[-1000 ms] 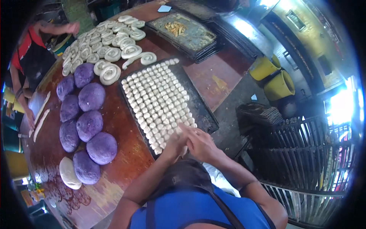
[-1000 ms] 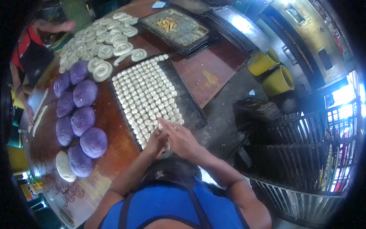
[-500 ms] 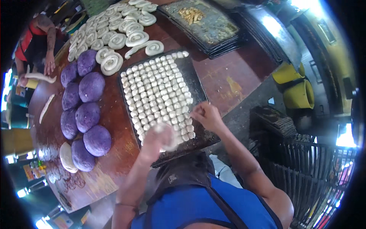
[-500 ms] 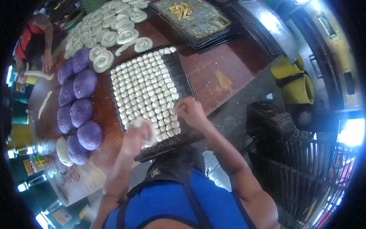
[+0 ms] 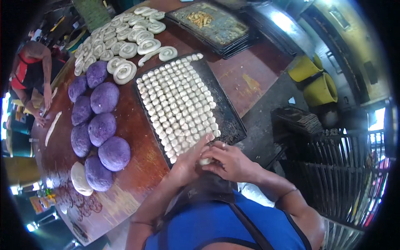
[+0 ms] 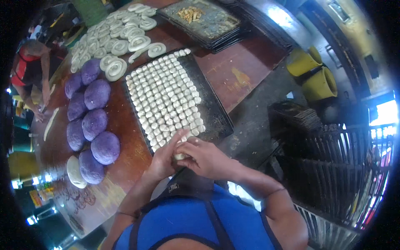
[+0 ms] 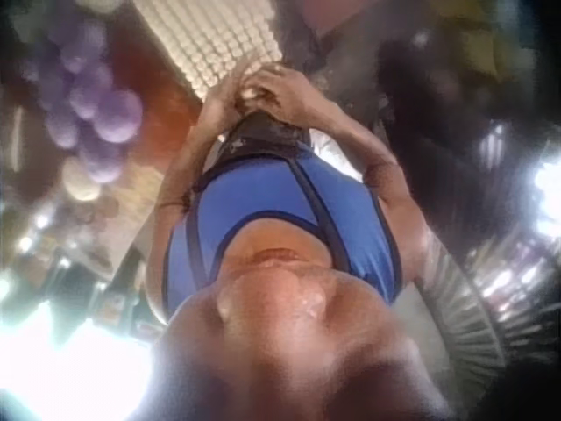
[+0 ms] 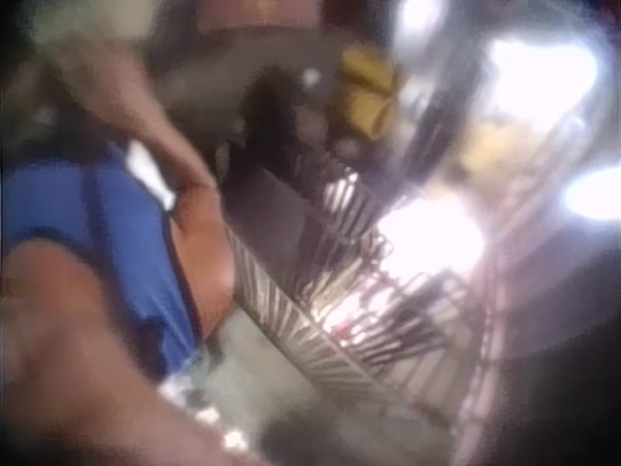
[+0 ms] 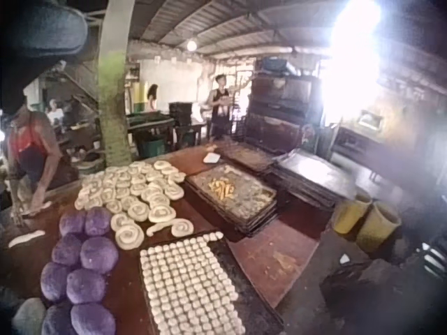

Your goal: The person pinches pieces of dough, rolls them into balls by hand, and places them onto a baking tray.

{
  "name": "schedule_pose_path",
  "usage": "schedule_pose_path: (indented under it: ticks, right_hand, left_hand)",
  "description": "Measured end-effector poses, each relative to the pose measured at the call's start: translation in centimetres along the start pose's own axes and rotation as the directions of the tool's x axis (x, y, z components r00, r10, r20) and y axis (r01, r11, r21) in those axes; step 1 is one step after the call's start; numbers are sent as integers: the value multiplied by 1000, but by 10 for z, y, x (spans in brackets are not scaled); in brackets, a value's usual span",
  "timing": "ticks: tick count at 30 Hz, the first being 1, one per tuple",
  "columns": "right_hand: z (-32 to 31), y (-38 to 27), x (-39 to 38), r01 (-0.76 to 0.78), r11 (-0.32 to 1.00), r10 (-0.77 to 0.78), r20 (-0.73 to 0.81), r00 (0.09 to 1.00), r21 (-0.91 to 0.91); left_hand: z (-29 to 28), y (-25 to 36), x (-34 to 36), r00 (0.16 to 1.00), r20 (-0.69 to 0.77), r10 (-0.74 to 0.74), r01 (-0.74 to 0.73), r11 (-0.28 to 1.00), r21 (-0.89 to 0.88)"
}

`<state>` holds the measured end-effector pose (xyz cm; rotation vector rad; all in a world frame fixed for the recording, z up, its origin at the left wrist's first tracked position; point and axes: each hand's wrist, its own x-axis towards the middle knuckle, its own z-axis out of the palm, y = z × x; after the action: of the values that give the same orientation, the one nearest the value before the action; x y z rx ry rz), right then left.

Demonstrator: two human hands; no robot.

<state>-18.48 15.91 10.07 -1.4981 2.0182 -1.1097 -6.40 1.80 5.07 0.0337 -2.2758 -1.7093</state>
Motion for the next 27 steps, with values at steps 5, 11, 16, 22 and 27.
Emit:
schedule_pose_path:
  ticks: [5, 11, 16, 22, 27]
  right_hand:
    - [40, -5, 0, -209, 953, 152, -251, 956, -220]
    - [26, -4, 2, -258, 943, 169, -366, 915, -209]
    - [-1, 47, 6, -243, 924, 266, -43, 963, 295]
    - [-8, 154, 29, -435, 891, 451, -132, 883, 131]
    - [5, 186, 48, -276, 959, 265, -139, 954, -67]
  left_hand:
    - [18, -39, -8, 859, 324, -397, 490, 451, -746]
    - [32, -40, 9, 941, 202, -270, 333, 841, -427]
    - [35, -9, 22, 855, 181, -485, 499, 681, -536]
    - [11, -38, 45, 784, -163, -598, 440, 722, -534]
    - [24, -56, 18, 796, -200, -572, 253, 613, -749]
